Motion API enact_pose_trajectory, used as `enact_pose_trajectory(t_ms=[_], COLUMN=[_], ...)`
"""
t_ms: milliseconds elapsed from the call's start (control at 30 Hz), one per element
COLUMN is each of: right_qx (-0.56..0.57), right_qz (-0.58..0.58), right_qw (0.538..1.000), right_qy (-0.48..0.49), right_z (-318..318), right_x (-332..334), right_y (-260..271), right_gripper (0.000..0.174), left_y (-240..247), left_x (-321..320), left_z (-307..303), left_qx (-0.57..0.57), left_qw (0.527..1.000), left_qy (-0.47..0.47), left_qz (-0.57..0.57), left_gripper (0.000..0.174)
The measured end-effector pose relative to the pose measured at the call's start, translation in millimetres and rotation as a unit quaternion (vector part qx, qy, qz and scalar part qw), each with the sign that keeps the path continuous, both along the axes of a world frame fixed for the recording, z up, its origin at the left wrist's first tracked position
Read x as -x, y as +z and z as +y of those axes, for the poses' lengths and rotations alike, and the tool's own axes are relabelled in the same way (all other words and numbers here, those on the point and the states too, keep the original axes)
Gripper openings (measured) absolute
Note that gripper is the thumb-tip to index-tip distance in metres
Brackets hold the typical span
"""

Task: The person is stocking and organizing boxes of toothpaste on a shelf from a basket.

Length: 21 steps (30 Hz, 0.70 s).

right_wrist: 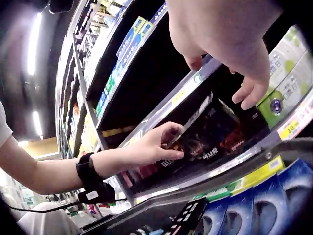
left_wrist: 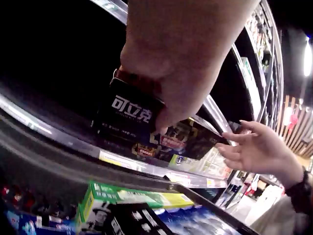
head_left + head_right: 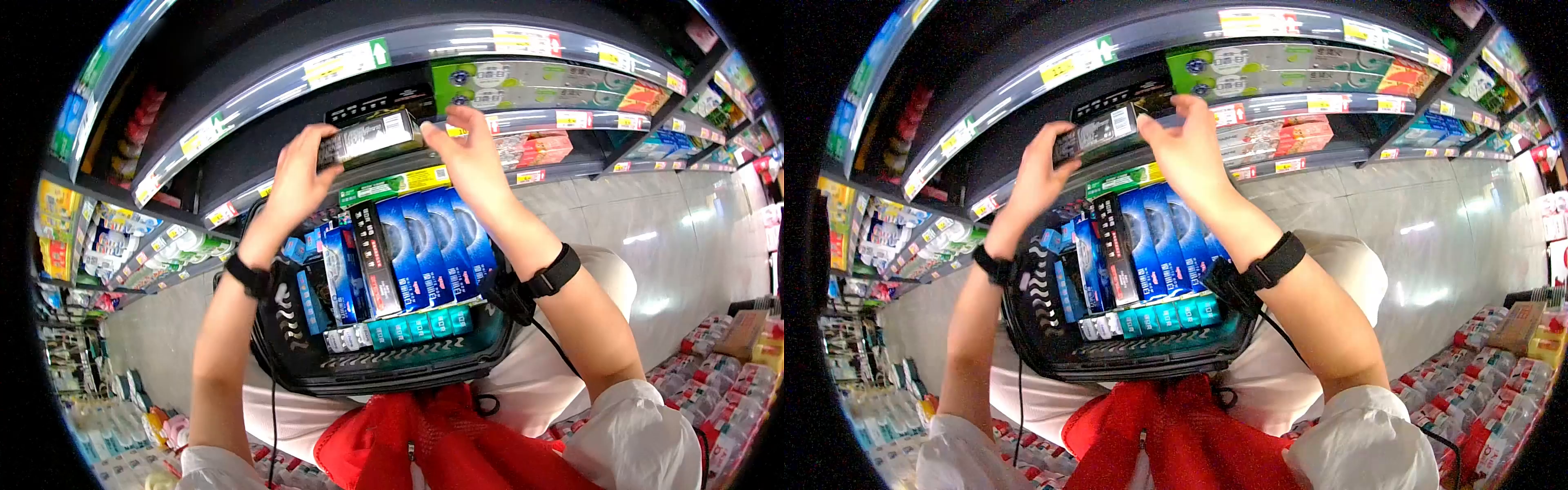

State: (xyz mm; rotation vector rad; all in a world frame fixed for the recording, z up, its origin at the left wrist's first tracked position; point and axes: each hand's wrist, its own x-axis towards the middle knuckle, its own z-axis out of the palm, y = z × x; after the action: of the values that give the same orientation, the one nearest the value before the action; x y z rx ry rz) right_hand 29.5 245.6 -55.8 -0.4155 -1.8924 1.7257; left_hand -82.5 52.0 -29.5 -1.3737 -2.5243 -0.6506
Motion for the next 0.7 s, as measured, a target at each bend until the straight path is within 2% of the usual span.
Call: enact_pose_trajectory(t_ms=[33, 133, 300, 333, 467, 700], right_qx=[0.032, 0.065, 0.094, 0.094, 0.101, 0.098], right_qz=[0.013, 0.031, 0.036, 0.036, 0.036, 0.051], right_qw=[0.999, 0.997, 0.993, 0.993, 0.989, 0.988], right_qy=[-0.016, -0.008, 0.067, 0.067, 0.105, 0.112], right_z=[7, 21, 24, 25, 29, 27], right_x=[0, -3, -28, -31, -42, -48], right_y=[2, 6, 30, 32, 40, 37], right_gripper=[0.057, 0.056, 0.056, 0.056, 0.055, 0.058], left_y=[1, 6, -1, -3, -5, -13], left_x=[13, 32, 61, 66, 72, 95], left_z=[9, 34, 54, 54, 55, 49], left_qx=[0.009, 0.081, 0.180, 0.199, 0.200, 0.199], left_qw=[0.999, 0.993, 0.982, 0.977, 0.970, 0.973], left_qy=[-0.044, -0.079, -0.057, -0.038, -0.035, -0.026], left_qz=[0.008, 0.020, -0.013, -0.059, -0.137, -0.112], left_gripper=[0.044, 0.042, 0.044, 0.044, 0.043, 0.046])
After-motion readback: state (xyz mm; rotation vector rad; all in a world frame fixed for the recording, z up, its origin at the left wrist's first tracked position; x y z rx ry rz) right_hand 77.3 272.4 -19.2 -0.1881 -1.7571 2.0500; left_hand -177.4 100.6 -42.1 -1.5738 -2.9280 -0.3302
